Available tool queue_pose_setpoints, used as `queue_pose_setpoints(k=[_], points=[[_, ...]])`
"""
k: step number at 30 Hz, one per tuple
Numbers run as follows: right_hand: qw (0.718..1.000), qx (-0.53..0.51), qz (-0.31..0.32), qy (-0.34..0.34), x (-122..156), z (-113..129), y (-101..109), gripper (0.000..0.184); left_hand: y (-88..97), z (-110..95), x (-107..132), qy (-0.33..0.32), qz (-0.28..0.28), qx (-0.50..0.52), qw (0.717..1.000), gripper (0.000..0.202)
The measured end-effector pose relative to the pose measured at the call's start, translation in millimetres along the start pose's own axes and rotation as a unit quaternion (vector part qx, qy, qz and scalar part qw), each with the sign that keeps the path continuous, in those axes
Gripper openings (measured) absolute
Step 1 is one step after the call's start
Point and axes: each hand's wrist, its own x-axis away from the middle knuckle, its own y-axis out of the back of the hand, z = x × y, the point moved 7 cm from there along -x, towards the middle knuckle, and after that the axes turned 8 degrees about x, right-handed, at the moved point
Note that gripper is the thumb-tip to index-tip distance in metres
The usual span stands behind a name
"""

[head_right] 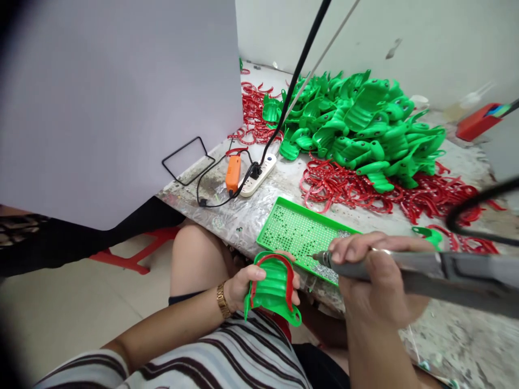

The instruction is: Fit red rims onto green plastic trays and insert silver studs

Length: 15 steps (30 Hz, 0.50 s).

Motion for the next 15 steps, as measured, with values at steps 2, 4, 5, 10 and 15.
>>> queue_pose_setpoints(k=[2,4,5,10,15], points=[[0.999,-0.019,0.045,-0.001,7,16,-12,0.015,-0.5,5,0,0.010,0.001,0.012,1.000,0.058],[0.996,-0.034,0.077,-0.016,16,24,-22,0.014,-1.3,9,0,0.017,-0.004,0.017,1.000,0.058],[0.995,-0.039,0.089,-0.021,20,26,-26,0.014,-1.8,11,0,0.018,-0.007,0.016,1.000,0.058],[0.992,-0.047,0.112,-0.010,29,26,-39,0.016,-4.0,13,3,0.022,-0.003,-0.001,1.000,0.053],[0.992,-0.041,0.116,-0.002,29,26,-44,0.016,-1.3,15,5,0.030,-0.014,-0.056,0.998,0.052]])
